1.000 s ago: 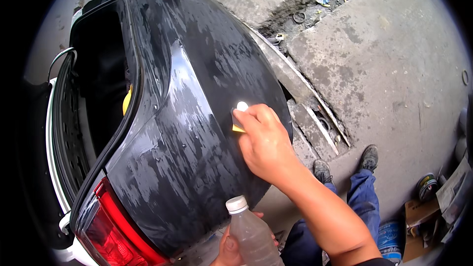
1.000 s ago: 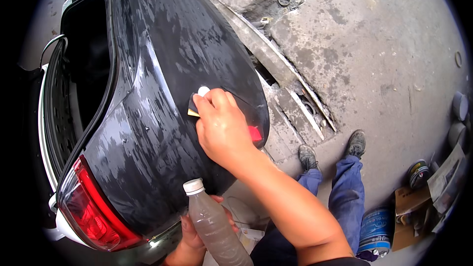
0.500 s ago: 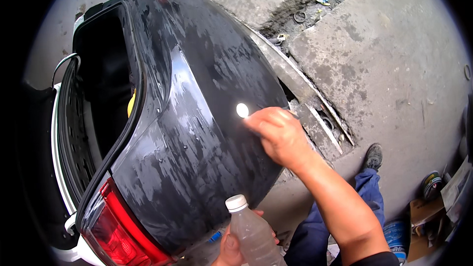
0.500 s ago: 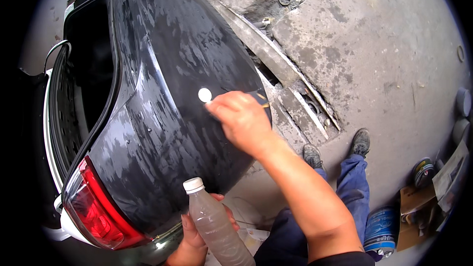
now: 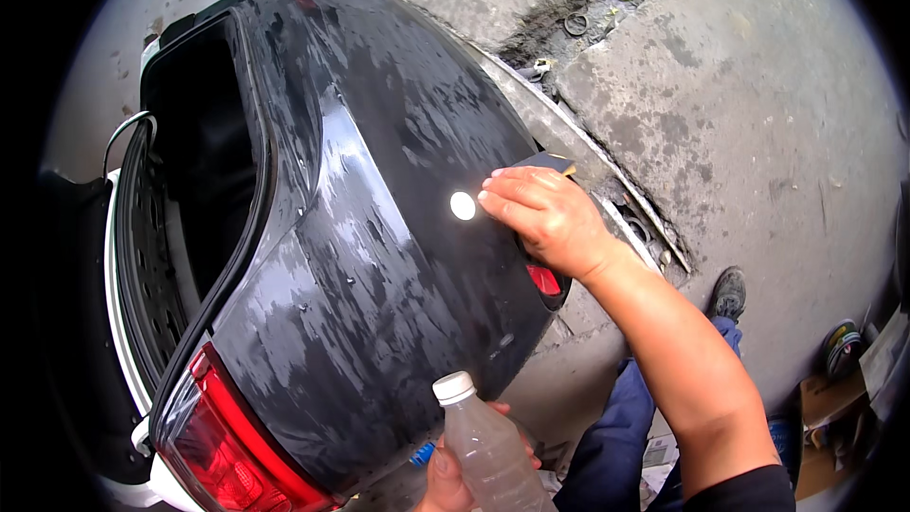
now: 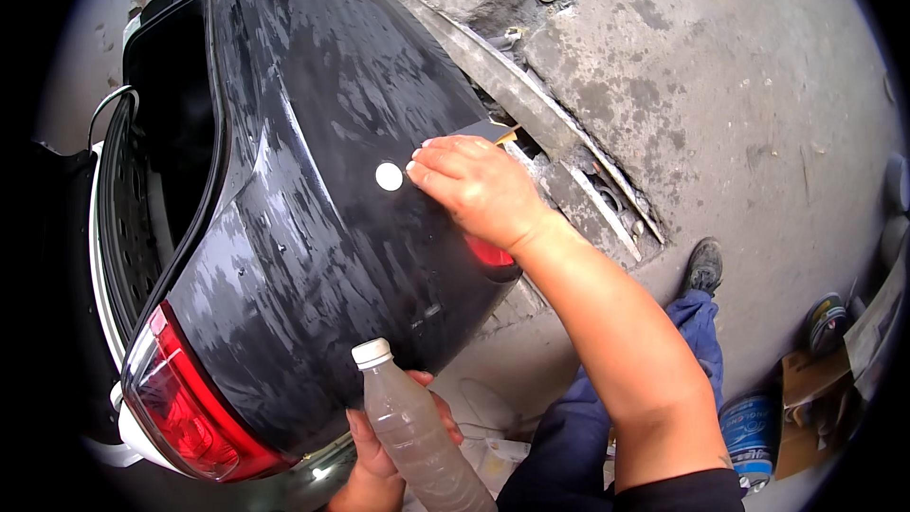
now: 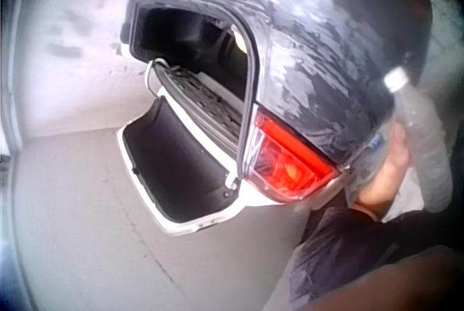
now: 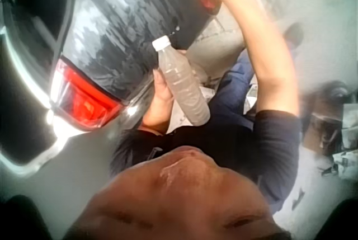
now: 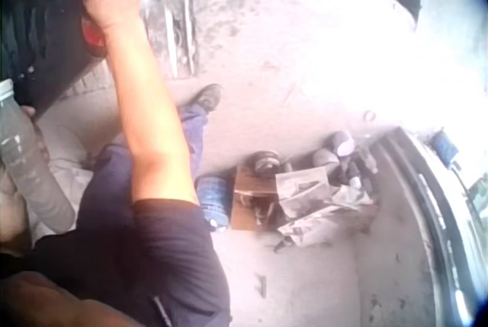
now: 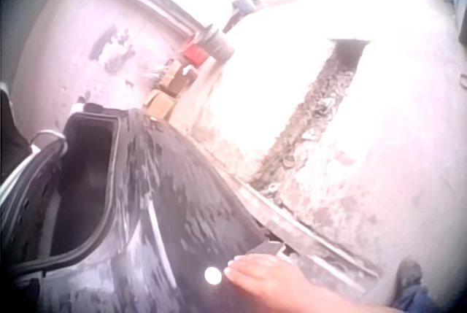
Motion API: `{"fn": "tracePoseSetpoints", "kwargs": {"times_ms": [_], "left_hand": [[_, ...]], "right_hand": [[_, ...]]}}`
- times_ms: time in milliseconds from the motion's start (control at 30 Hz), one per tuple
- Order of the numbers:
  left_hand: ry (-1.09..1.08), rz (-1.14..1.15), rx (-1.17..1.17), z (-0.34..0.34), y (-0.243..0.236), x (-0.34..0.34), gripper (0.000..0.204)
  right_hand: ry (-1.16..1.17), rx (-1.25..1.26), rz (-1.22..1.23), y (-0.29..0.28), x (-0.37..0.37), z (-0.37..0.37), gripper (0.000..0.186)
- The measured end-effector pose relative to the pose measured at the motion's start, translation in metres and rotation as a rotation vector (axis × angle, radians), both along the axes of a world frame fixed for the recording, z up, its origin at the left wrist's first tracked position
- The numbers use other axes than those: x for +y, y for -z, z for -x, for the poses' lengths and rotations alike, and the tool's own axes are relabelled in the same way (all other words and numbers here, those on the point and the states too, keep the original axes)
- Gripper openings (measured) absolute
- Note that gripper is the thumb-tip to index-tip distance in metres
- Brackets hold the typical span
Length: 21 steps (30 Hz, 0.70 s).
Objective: The person sands the rear quarter panel of a white car using a sanding block and water from a plastic bottle. They repeatedly wet the surface and sand in circular and linear motions, focusing on the area around the taillight and wheel arch. The person briefly walks to a bucket to refill the bottle before resuming sanding.
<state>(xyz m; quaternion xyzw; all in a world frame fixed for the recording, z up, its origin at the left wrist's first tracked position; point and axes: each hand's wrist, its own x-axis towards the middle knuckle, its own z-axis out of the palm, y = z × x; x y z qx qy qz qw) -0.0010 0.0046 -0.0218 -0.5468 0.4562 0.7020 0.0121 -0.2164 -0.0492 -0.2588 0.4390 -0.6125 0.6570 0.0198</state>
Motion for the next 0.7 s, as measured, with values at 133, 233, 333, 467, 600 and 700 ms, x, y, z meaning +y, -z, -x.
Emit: {"fn": "tracePoseSetpoints", "kwargs": {"times_ms": [133, 233, 333, 467, 600, 700], "left_hand": [[0.005, 0.011, -0.013, -0.008, 0.003, 0.001, 0.106], [-0.025, 0.018, -0.039, -0.009, -0.002, 0.004, 0.106], [-0.008, 0.014, -0.009, -0.006, 0.001, 0.004, 0.105], [0.010, 0.032, -0.003, 0.001, -0.004, 0.002, 0.105], [0.023, 0.015, -0.030, 0.009, -0.010, 0.003, 0.105], [0.034, 0.016, -0.015, 0.007, -0.006, 0.004, 0.105]], "right_hand": [[-0.054, -0.072, 0.072, -0.024, 0.016, -0.027, 0.027], [-0.070, -0.169, 0.006, -0.040, 0.023, -0.032, 0.030], [-0.031, -0.294, -0.175, -0.026, 0.020, -0.029, 0.035], [0.022, -0.289, -0.205, -0.062, 0.047, -0.084, 0.044], [-0.031, -0.289, -0.299, -0.082, 0.058, -0.089, 0.047], [0.002, -0.298, -0.311, -0.078, 0.036, -0.067, 0.047]]}}
